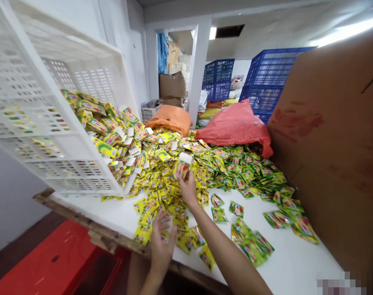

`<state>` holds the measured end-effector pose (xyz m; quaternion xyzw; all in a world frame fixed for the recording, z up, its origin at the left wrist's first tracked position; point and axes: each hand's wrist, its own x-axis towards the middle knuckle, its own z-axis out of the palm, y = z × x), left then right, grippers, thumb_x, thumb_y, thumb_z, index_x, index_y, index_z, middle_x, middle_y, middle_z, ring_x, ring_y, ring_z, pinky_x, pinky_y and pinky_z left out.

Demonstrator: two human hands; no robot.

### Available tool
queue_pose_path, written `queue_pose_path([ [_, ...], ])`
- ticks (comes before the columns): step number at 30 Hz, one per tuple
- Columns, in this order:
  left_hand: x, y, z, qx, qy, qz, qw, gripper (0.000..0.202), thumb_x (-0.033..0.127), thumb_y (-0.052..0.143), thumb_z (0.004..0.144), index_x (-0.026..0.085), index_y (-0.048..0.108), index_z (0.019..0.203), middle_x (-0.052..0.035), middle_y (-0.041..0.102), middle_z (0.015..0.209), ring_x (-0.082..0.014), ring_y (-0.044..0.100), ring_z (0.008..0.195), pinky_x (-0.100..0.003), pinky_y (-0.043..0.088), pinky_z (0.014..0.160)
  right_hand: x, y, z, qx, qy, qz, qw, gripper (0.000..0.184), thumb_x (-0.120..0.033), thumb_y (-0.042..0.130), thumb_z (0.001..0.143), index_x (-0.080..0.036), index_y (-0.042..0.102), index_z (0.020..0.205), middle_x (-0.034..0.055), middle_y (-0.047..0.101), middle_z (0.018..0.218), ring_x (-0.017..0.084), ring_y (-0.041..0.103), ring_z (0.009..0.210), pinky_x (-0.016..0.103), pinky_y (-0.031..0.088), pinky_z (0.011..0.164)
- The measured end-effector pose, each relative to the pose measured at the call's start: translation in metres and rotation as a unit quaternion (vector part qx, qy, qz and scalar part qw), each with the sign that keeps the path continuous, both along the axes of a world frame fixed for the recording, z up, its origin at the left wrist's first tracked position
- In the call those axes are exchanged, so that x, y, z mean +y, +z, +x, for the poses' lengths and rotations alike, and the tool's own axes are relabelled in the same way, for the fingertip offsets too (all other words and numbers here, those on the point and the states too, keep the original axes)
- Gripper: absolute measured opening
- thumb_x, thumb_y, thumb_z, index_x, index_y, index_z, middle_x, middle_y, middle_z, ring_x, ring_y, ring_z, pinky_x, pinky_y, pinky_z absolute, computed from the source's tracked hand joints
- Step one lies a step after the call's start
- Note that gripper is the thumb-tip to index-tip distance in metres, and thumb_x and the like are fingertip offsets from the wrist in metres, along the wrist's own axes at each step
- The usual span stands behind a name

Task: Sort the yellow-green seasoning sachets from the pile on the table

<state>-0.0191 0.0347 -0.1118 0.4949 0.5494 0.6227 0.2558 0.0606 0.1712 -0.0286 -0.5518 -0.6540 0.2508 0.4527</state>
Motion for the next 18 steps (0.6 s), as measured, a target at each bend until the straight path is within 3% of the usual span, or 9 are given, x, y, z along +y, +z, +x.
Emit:
queue_pose_path([
  [2,0.0,0.0,-0.003,-0.069,-0.019,0.009,0.997,0.059,0.036,0.055,0.078,0.019,0.031,0.129,-0.0128,0.048,0.126,-0.023,0.05,0.11,-0.036,0.043,0.089,-0.05,-0.017,0.02,-0.022,0.098,0.0,0.995,0.021,-0.025,0.05,0.077,-0.024,0.053,0.098,-0.0001,0.064,0.083,0.016,0.06,0.071,0.025,0.045,0.063],
  [3,0.0,-0.001,-0.004,-0.093,-0.049,-0.011,0.994,0.055,0.038,0.056,0.077,0.017,0.038,0.125,-0.0129,0.051,0.123,-0.0239,0.052,0.109,-0.036,0.044,0.089,-0.075,-0.025,0.031,-0.047,0.2,0.012,0.979,0.021,-0.022,0.052,0.076,-0.027,0.056,0.096,-0.0016,0.064,0.081,0.017,0.06,0.071,0.026,0.047,0.062],
  [4,0.0,-0.002,-0.004,-0.109,-0.088,-0.043,0.989,0.05,0.039,0.057,0.076,0.015,0.046,0.118,-0.0128,0.057,0.117,-0.0246,0.055,0.105,-0.036,0.045,0.088,-0.096,-0.032,0.043,-0.058,0.237,0.005,0.97,0.024,-0.02,0.055,0.074,-0.03,0.057,0.096,-0.0026,0.065,0.082,0.018,0.061,0.072,0.026,0.048,0.062],
  [6,-0.001,-0.003,-0.003,-0.124,-0.156,-0.106,0.974,0.04,0.038,0.06,0.073,0.012,0.056,0.104,-0.012,0.065,0.102,-0.0247,0.06,0.095,-0.036,0.047,0.084,-0.123,-0.043,0.067,-0.078,0.269,-0.003,0.96,0.033,-0.017,0.056,0.075,-0.033,0.057,0.104,-0.0011,0.066,0.094,0.02,0.062,0.083,0.028,0.05,0.067],
  [7,-0.001,-0.003,-0.002,-0.128,-0.174,-0.122,0.969,0.038,0.037,0.061,0.073,0.012,0.058,0.101,-0.0115,0.067,0.097,-0.0242,0.062,0.092,-0.035,0.048,0.083,-0.128,-0.046,0.08,-0.089,0.25,-0.011,0.964,0.034,-0.018,0.054,0.077,-0.034,0.056,0.107,-0.0003,0.065,0.099,0.02,0.061,0.087,0.029,0.05,0.07],
  [11,0.003,0.005,0.003,-0.158,-0.163,-0.108,0.968,0.034,0.035,0.059,0.075,0.011,0.06,0.098,-0.0096,0.07,0.089,-0.021,0.064,0.082,-0.034,0.048,0.08,-0.107,-0.054,0.116,-0.14,0.154,-0.027,0.978,0.032,-0.023,0.047,0.082,-0.029,0.057,0.111,0.0035,0.061,0.101,0.023,0.057,0.091,0.036,0.044,0.081],
  [13,0.004,0.009,0.004,-0.167,-0.149,-0.107,0.969,0.035,0.036,0.06,0.074,0.011,0.06,0.098,-0.0092,0.07,0.083,-0.0205,0.064,0.076,-0.033,0.049,0.077,-0.093,-0.06,0.119,-0.187,0.155,-0.04,0.969,0.038,-0.021,0.053,0.076,-0.027,0.055,0.113,0.0054,0.058,0.104,0.024,0.052,0.095,0.038,0.039,0.084],
  [15,0.005,0.011,0.004,-0.167,-0.141,-0.118,0.969,0.038,0.036,0.063,0.071,0.01,0.061,0.097,-0.01,0.07,0.083,-0.0215,0.065,0.077,-0.033,0.049,0.078,-0.085,-0.067,0.115,-0.232,0.171,-0.069,0.955,0.038,-0.019,0.061,0.069,-0.025,0.059,0.106,0.0059,0.056,0.104,0.024,0.048,0.097,0.037,0.036,0.084],
  [18,0.004,0.01,0.002,-0.164,-0.135,-0.132,0.968,0.039,0.037,0.066,0.066,0.009,0.062,0.094,-0.011,0.071,0.083,-0.023,0.065,0.08,-0.034,0.048,0.08,-0.082,-0.074,0.11,-0.228,0.172,-0.102,0.953,0.021,-0.019,0.065,0.063,-0.021,0.061,0.084,0.004,0.058,0.087,0.023,0.05,0.088,0.035,0.036,0.08],
])
